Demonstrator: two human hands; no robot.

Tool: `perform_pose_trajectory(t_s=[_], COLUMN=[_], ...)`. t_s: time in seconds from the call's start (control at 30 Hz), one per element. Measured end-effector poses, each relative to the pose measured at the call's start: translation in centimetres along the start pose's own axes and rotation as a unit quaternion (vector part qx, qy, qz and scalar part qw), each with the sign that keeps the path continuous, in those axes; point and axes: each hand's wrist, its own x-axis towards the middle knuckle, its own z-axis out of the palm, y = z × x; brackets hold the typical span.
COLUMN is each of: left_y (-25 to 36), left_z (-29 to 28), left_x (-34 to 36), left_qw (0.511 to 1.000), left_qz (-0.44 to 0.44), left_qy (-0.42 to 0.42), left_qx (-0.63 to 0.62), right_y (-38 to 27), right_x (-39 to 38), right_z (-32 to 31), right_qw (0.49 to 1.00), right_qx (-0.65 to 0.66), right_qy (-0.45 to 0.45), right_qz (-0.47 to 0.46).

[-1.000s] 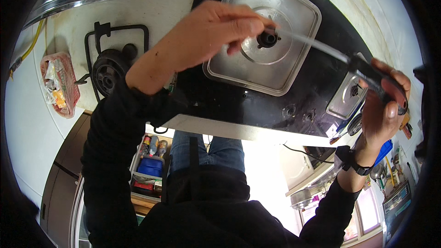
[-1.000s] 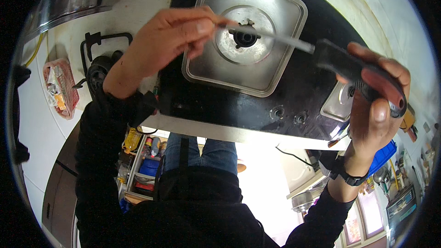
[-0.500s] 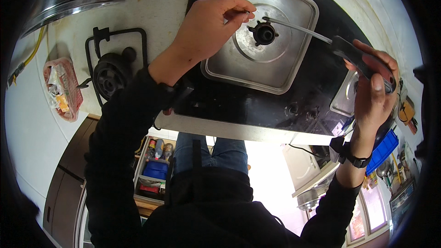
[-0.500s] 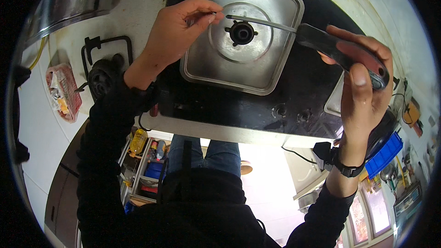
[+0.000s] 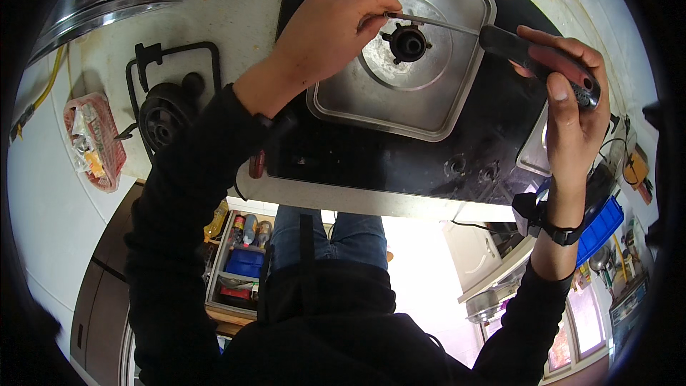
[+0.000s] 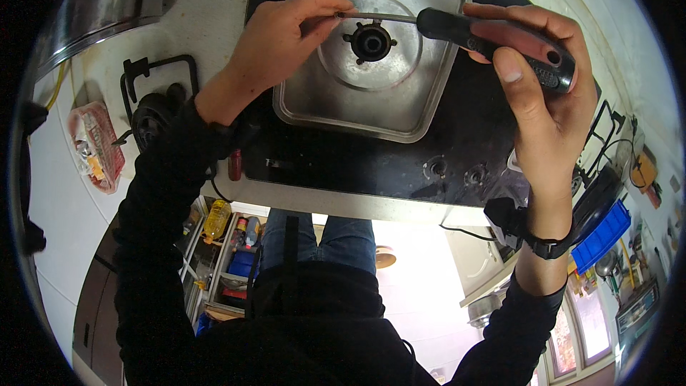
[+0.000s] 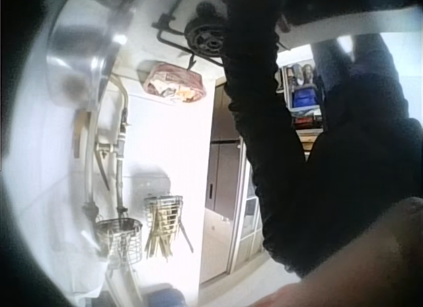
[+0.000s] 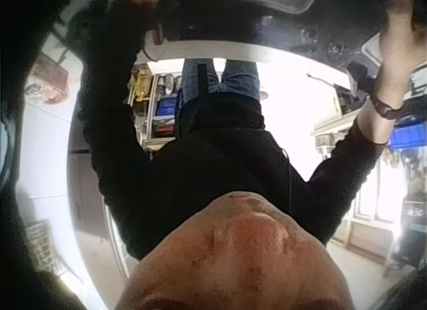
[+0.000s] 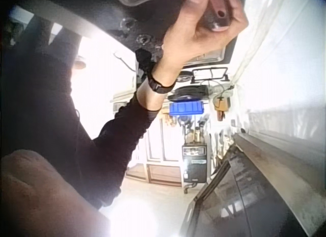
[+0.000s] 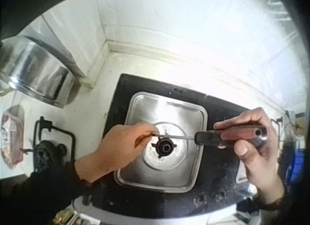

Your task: The person uses a screwdriver to remove and reattach components of a gas stove burner. They remove the burner cap and grate, unscrew the burner head, and then reassemble the parts in reverse order.

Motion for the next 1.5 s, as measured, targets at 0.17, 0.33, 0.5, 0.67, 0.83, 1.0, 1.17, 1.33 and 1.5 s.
perform_pose_trajectory(t_s=[0.17, 0.33, 0.5, 0.67, 0.83, 1.0, 1.17, 1.33, 1.5], left_y=[-0.8, -0.5, 0.0, 0.3, 0.1, -1.1, -2.1, -1.9, -1.0], left_z=[-0.2, -0.6, -0.4, -0.1, 0.0, -0.1, -0.8, -0.5, -0.9], left_x=[1.0, 2.8, 3.6, 3.9, 4.2, 4.5, 4.9, 4.7, 6.0], left_qw=[0.998, 0.989, 0.986, 0.972, 0.971, 0.969, 0.941, 0.957, 0.948], left_qz=[0.04, 0.08, 0.006, 0.048, -0.04, 0.138, 0.224, 0.199, 0.171], left_qy=[-0.023, -0.052, -0.134, -0.161, -0.206, -0.166, -0.196, -0.188, -0.256], left_qx=[0.051, 0.116, 0.099, 0.167, 0.113, 0.118, 0.162, 0.092, 0.078], right_y=[-0.9, -2.2, -4.0, -6.2, -10.8, -10.8, -11.3, -12.3, -11.5], right_x=[1.3, 3.3, 4.0, 4.9, 7.5, 6.2, 5.7, 6.2, 5.3], right_z=[-1.4, -1.8, 1.3, 4.7, 4.5, 5.0, 5.4, 5.4, 5.1], right_qw=[0.989, 0.959, 0.929, 0.895, 0.874, 0.875, 0.876, 0.855, 0.857], right_qx=[-0.106, -0.237, -0.316, -0.392, -0.419, -0.431, -0.441, -0.462, -0.468], right_qy=[-0.096, -0.143, -0.141, -0.116, -0.246, -0.219, -0.194, -0.226, -0.215], right_qz=[-0.024, -0.064, -0.129, -0.18, -0.005, 0.004, 0.018, 0.068, 0.004])
